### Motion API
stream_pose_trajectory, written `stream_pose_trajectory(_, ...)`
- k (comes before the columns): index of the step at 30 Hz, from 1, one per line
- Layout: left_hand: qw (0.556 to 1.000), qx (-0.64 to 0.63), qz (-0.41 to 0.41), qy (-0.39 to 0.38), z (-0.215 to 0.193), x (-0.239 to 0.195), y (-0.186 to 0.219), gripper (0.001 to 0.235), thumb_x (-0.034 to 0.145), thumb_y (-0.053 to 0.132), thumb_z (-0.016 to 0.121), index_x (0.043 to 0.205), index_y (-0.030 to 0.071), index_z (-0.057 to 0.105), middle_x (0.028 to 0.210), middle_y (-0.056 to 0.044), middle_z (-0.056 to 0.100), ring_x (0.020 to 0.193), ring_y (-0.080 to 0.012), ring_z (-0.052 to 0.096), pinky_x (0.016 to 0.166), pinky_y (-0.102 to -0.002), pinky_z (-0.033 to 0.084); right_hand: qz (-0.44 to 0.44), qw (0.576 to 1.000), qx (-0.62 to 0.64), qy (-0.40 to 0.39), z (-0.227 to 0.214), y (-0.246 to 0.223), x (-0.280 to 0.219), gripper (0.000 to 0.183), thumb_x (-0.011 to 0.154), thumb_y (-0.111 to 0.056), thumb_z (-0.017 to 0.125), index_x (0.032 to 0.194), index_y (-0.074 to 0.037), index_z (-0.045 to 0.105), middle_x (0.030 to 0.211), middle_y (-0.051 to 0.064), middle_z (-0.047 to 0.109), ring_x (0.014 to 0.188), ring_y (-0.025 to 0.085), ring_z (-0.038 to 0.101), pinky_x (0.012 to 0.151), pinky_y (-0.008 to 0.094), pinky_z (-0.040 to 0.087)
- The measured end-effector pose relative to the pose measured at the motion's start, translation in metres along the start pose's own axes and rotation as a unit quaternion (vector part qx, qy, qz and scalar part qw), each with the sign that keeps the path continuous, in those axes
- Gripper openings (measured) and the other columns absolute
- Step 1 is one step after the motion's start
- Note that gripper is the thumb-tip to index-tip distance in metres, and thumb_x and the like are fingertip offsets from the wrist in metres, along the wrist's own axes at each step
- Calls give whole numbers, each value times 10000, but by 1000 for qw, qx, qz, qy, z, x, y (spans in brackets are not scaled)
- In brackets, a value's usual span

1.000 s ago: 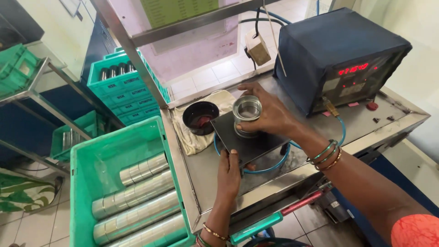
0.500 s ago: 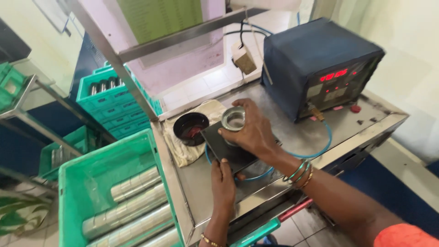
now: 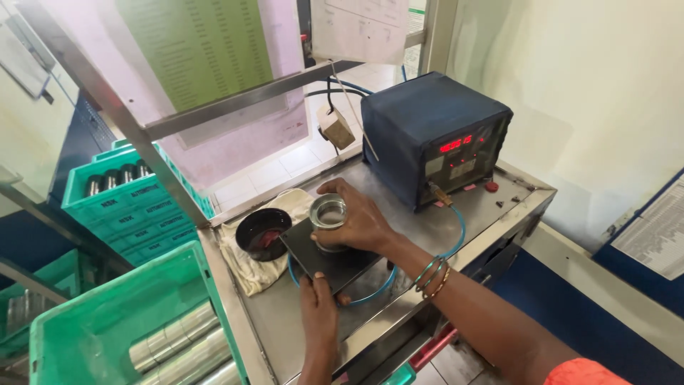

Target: The person is operating a CNC lathe, inserting a metal part into the chuck, and then checking it on a measuring station.

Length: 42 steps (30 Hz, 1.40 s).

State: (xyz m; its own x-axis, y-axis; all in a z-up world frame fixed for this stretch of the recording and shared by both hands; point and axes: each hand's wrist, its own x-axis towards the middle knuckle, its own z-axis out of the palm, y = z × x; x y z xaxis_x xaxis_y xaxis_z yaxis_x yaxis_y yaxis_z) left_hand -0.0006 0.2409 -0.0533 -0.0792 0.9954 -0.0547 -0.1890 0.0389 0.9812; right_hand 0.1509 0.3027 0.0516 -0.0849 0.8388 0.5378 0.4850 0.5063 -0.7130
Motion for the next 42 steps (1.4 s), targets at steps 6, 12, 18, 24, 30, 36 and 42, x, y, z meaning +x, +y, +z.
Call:
stream_pose_trajectory(6, 999, 16, 10, 26, 6, 2, -5, 262, 1057, 264, 429, 956, 29, 488, 689, -63, 503, 528, -152, 514, 509, -322, 464, 25, 997, -26, 73, 15, 2, -6, 722, 672, -373, 902, 1213, -52, 548, 1103, 136, 687, 1033, 288, 709, 891, 392, 556)
stream_pose_trajectory(12, 1000, 0, 5, 30, 8, 1, 2, 265, 1060, 263, 420, 959, 30, 497, 704, -52, 509, 539, -139, 510, 510, -319, 464, 14, 986, -85, 146, 33, 0, -11, 662, 701, -364, 899, 1180, -55, 562, 1122, 138, 652, 1010, 303, 703, 842, 415, 566)
stream_pose_trajectory(18, 999, -11, 36, 20, 6, 11, -20, 284, 1078, 261, 420, 959, 12, 487, 705, -73, 525, 549, -144, 530, 522, -319, 470, 76, 981, -122, 129, 41, -4, -14, 797, 701, -446, 855, 1285, -26, 510, 1246, 164, 570, 1071, 315, 666, 839, 410, 570)
stream_pose_trajectory(24, 999, 23, 25, 12, 4, 5, -2, 257, 1057, 258, 409, 953, 36, 483, 715, -59, 554, 556, -148, 554, 524, -321, 479, 110, 926, -354, -78, 4, -37, 6, 865, 768, -722, 750, 1205, 8, 592, 1201, 208, 606, 1157, 388, 591, 895, 489, 523)
stream_pose_trajectory(30, 999, 16, 45, 8, -2, 14, -21, 293, 1069, 250, 429, 902, 13, 471, 689, -80, 530, 535, -170, 545, 523, -340, 484, 61, 863, -373, -335, -14, -41, 52, 766, 748, -540, 767, 1354, -111, 576, 1188, 145, 722, 1165, 329, 659, 971, 464, 531)
stream_pose_trajectory(36, 999, 23, 30, 9, 1, 7, -3, 272, 1061, 237, 420, 911, 24, 496, 679, -85, 557, 544, -172, 562, 539, -336, 488, -66, 903, -297, -304, -20, -11, 62, 900, 594, -499, 931, 1277, -42, 564, 1273, 192, 612, 1202, 360, 564, 954, 467, 465)
stream_pose_trajectory(42, 999, 11, 41, -7, -4, 11, -14, 279, 1067, 248, 413, 928, 18, 489, 682, -83, 561, 544, -161, 559, 542, -327, 497, -35, 831, -326, -450, -27, -27, 70, 874, 613, -382, 838, 1418, -254, 521, 1357, 100, 598, 1276, 317, 584, 1027, 463, 489)
